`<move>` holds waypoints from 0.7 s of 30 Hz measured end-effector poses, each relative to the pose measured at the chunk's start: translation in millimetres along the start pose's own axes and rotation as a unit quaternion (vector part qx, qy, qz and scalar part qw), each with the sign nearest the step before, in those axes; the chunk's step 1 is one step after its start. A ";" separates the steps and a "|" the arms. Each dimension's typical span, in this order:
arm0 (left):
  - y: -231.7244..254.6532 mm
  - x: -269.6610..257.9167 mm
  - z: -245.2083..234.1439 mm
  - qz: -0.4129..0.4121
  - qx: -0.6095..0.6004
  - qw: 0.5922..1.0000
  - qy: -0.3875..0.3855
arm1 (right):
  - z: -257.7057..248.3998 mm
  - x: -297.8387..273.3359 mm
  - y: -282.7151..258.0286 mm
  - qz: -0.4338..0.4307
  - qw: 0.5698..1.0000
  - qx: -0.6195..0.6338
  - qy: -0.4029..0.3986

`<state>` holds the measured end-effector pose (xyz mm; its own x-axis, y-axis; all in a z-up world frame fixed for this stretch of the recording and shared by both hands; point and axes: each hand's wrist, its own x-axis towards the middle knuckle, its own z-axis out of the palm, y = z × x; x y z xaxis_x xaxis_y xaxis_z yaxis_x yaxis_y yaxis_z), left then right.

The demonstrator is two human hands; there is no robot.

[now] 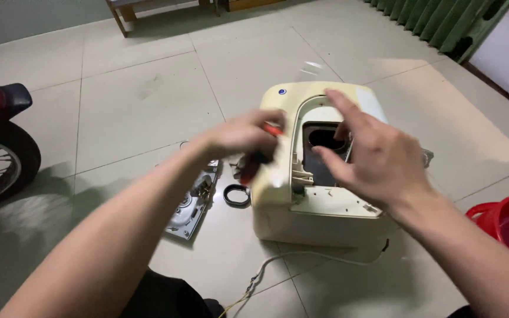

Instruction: Reinstalling a heating element into an appliance housing, including connecting wires and securing components with a screwdriver.

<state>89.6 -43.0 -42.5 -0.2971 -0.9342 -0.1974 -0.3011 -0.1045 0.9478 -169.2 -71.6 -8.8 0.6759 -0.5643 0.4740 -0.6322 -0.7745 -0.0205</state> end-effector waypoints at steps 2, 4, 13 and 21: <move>-40.3 4.0 -46.9 -0.014 0.030 0.980 0.194 | -0.4 4.6 4.0 0.011 0.998 0.053 -0.009; -31.9 -34.0 -57.2 -0.107 0.072 0.954 0.271 | 1.9 4.1 13.7 0.012 0.998 0.064 -0.013; -187.2 -102.1 -139.6 -0.405 0.179 0.803 0.400 | 39.7 -4.1 73.2 0.071 0.994 -0.054 -0.057; -213.8 -115.1 -156.3 -0.478 0.159 0.771 0.389 | 74.4 -10.0 93.8 0.087 0.994 0.056 -0.034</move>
<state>329.8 33.6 -183.3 0.7949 -0.4174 -0.4402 -0.2901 -0.8989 0.3284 -207.1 -159.8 -80.9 0.5858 -0.7079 0.3946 -0.6985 -0.6879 -0.1970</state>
